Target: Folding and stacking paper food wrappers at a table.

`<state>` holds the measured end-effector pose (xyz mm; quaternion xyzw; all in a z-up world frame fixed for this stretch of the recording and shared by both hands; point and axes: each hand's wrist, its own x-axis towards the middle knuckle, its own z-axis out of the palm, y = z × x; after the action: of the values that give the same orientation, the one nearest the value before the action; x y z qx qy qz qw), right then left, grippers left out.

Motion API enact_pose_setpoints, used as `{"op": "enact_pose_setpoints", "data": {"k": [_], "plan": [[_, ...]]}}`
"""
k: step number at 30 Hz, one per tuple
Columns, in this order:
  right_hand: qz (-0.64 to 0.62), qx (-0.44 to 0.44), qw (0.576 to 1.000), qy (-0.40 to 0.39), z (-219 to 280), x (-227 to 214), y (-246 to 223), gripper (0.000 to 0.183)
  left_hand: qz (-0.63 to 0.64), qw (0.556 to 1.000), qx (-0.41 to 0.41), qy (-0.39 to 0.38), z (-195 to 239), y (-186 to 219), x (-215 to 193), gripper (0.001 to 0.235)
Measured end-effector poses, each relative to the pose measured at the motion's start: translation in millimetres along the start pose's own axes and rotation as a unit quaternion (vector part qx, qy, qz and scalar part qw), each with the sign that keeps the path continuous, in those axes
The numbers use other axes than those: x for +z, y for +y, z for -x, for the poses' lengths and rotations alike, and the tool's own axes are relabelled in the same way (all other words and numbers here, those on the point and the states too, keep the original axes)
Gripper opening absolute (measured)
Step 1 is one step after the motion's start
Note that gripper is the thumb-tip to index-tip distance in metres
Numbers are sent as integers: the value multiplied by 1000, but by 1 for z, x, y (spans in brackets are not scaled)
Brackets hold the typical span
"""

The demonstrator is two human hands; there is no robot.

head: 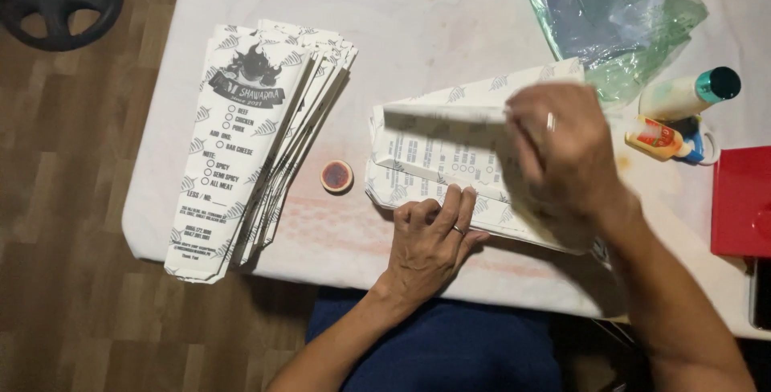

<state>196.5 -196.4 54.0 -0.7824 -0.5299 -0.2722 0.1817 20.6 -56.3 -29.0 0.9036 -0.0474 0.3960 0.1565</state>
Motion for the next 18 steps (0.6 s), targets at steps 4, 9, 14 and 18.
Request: {"op": "enact_pose_setpoints", "data": {"k": [4, 9, 14, 18], "plan": [[70, -35, 993, 91, 20, 1, -63, 7, 2, 1000, 1, 11, -5, 0, -4, 47], [24, 8, 998, 57, 34, 3, -83, 6, 4, 999, 8, 32, -3, -1, -3, 47], [-4, 29, 998, 52, 38, 2, -80, 7, 10, 999, 11, 35, -5, 0, -5, 45], [-29, 52, 997, 42, 37, 1, -78, 8, 42, 998, 24, 39, -8, -3, -9, 32]]}}
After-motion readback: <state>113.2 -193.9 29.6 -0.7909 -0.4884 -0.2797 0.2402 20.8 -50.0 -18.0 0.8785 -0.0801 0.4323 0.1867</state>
